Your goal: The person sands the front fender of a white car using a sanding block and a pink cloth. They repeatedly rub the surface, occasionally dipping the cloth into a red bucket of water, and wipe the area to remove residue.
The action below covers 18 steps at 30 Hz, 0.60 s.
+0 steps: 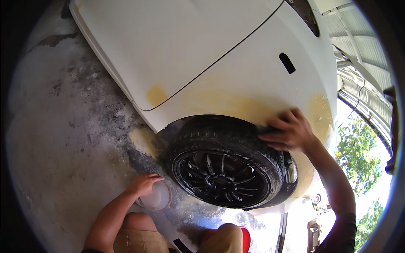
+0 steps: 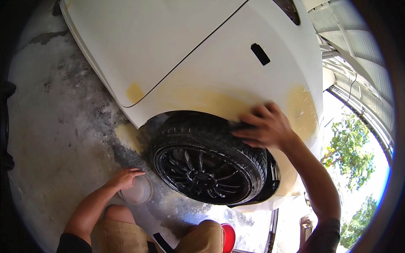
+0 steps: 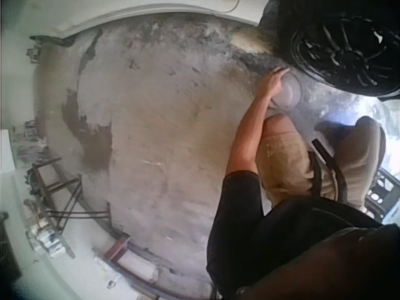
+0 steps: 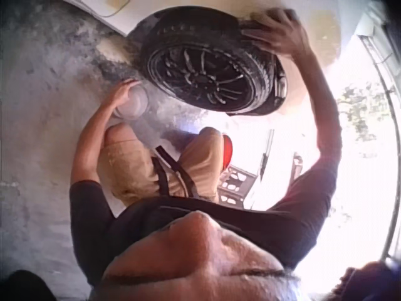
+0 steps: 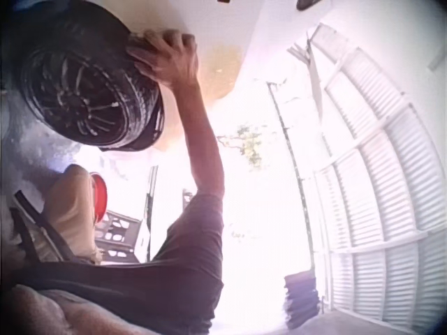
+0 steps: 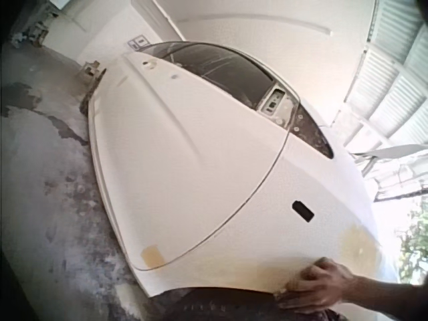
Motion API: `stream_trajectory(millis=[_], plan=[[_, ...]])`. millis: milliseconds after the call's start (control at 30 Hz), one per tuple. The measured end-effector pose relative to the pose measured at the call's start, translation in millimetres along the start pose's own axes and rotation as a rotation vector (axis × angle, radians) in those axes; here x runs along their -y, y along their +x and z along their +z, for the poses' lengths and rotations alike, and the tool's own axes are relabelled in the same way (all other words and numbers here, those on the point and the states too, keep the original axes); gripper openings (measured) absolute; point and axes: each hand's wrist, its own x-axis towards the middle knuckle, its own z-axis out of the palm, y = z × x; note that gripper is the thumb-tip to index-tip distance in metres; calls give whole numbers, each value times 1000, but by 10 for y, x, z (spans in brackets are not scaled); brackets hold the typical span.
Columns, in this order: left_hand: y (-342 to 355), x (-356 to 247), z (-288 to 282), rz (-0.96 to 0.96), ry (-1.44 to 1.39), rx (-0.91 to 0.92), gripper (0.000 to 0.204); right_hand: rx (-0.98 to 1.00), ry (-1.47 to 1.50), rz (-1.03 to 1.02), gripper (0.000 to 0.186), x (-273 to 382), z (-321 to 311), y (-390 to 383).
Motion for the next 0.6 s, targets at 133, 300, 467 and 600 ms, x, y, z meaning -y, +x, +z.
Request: stream_trajectory(millis=[133,300,467,600], plan=[[6,-29,0,29,-54,-53,64,82,47,-130,42,39,212,1473],[-14,-53,3,20,-44,-42,62,-185,-89,187,51,276,83,-428],[-38,-52,-33,7,-5,-64,57,-343,-89,106,48,196,-34,-857],[-21,-17,-32,-13,-9,5,58,28,35,-28,50,-35,77,1173]])
